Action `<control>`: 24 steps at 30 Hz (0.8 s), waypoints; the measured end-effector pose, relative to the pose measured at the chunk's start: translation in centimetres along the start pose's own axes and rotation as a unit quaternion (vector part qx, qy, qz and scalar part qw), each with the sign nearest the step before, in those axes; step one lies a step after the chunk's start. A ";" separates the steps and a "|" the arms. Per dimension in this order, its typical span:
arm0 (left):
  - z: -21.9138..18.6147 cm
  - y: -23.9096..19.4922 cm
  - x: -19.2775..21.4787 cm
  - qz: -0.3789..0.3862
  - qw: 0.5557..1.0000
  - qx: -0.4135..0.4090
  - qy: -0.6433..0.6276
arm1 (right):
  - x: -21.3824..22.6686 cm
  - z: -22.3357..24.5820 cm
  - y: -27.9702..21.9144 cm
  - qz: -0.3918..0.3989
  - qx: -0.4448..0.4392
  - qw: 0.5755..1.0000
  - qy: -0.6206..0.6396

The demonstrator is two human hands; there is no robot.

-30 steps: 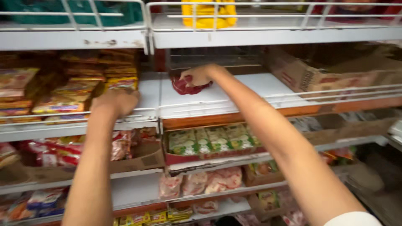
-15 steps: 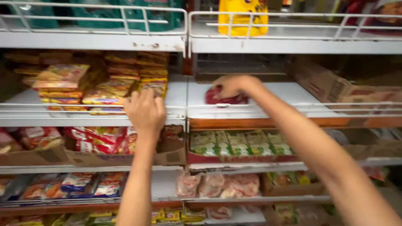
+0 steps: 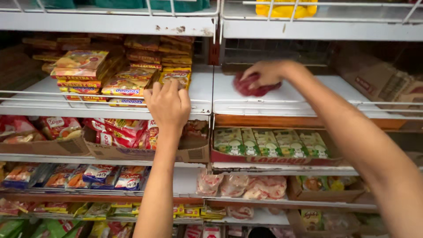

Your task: The person sits on the floor and stocks shelves with various packaged food items, including instant noodles and snacks. They take items from a cardboard box and place them on the shelves, arranging them neatly. The person also uses a cloth to wipe the shelf surfaces.

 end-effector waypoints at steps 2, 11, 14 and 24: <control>-0.5 0.3 -0.3 0.004 1.000 -0.005 0.006 | 0.0 -2.6 -0.1 0.013 -0.104 0.994 0.016; -0.2 0.2 0.4 0.019 0.999 -0.018 0.022 | 1.8 3.2 3.9 0.031 -0.122 0.992 0.000; -0.2 0.2 0.5 0.013 1.000 -0.014 0.013 | 1.5 8.6 7.2 -0.047 0.090 0.995 -0.022; 0.4 -0.3 0.2 0.003 1.000 -0.007 0.018 | -2.0 -0.7 1.2 -0.001 -0.063 0.998 0.026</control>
Point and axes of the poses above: each hand's wrist, its own y-axis towards the middle knuckle, its own x-axis out of the back of the hand, z = x × y, the point moved 3 cm from there along y, towards the middle knuckle, and after that the axes turned 7 degrees about -y, right-handed, at the moved point
